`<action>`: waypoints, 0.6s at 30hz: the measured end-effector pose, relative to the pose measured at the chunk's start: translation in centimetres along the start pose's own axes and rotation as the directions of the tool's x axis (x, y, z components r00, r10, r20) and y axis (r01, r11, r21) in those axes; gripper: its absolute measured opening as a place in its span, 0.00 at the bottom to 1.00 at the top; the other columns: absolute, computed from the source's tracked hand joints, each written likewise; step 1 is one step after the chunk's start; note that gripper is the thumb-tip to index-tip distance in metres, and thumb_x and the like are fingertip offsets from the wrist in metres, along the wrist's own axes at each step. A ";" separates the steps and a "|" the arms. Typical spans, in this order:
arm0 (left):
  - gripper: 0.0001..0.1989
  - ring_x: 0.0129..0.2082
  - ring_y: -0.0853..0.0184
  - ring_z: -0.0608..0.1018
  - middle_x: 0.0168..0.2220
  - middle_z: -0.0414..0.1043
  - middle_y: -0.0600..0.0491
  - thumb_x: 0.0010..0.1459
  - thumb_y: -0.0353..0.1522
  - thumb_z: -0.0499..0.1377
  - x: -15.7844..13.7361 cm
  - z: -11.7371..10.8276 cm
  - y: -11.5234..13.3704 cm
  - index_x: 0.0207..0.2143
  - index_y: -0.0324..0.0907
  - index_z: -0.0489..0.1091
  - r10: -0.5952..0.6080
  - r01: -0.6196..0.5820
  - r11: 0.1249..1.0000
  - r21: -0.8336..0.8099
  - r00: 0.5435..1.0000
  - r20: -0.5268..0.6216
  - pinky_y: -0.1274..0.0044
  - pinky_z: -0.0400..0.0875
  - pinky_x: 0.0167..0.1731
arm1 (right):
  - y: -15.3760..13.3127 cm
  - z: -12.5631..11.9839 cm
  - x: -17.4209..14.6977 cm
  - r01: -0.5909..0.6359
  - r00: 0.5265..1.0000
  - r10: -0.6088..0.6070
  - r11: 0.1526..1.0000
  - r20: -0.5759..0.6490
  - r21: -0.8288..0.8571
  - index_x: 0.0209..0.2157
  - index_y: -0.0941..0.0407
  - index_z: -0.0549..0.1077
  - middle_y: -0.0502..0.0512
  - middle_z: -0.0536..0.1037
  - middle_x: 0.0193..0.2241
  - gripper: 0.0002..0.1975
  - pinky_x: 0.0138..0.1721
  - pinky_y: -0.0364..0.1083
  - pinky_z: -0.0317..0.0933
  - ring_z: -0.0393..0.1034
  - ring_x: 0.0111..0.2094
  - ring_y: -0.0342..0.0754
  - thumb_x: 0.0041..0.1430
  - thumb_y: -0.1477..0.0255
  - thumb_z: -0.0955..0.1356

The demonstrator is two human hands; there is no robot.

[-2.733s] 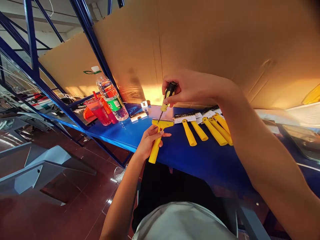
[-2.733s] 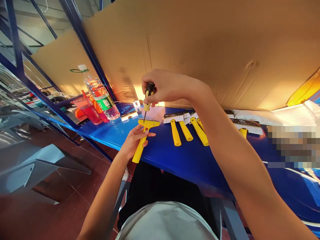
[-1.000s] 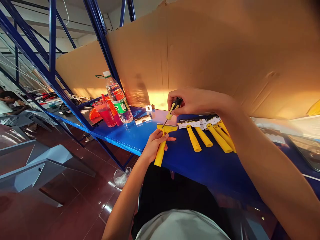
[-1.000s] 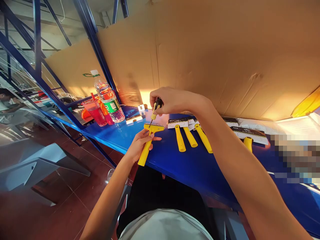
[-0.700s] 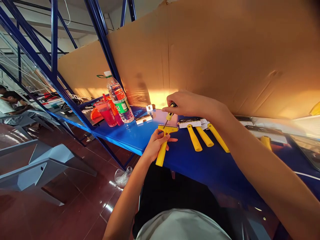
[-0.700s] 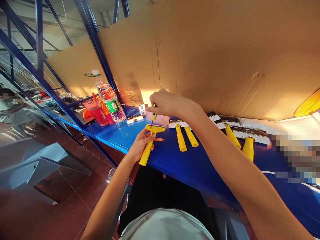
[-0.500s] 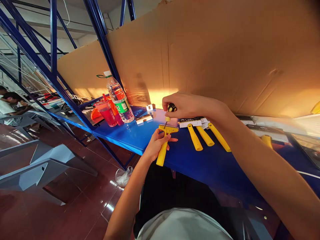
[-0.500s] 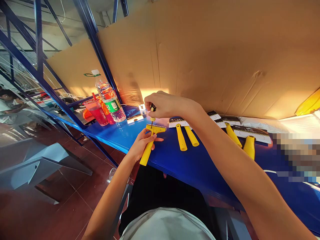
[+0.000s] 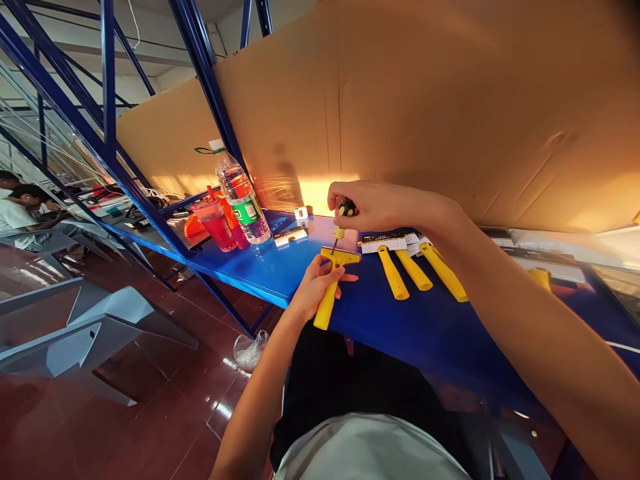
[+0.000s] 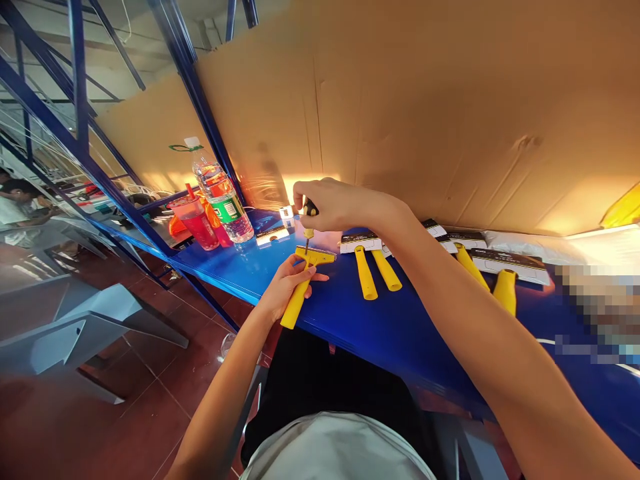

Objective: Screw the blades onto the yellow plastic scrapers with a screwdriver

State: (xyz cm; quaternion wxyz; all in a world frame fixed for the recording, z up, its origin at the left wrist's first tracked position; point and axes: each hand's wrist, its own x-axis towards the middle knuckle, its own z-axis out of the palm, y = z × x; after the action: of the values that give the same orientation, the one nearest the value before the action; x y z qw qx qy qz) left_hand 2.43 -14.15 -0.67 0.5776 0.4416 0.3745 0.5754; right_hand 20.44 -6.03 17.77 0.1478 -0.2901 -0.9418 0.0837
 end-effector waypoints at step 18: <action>0.25 0.46 0.52 0.90 0.59 0.79 0.39 0.58 0.36 0.77 -0.1 0.0 0.1 0.48 0.43 0.67 0.001 -0.001 1.000 -0.004 1.000 0.008 0.81 0.68 0.19 | 0.2 -0.3 0.0 0.018 1.000 -0.018 0.999 -0.002 0.045 0.47 0.51 0.74 0.60 0.83 0.45 0.15 0.37 0.52 0.58 0.72 0.41 0.58 0.65 0.58 0.72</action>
State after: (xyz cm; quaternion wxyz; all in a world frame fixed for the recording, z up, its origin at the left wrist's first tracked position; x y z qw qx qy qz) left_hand 2.43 -14.22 -0.60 0.5797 0.4429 0.3712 0.5745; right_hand 20.64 -5.82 17.96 0.1556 -0.2783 -0.9422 0.1032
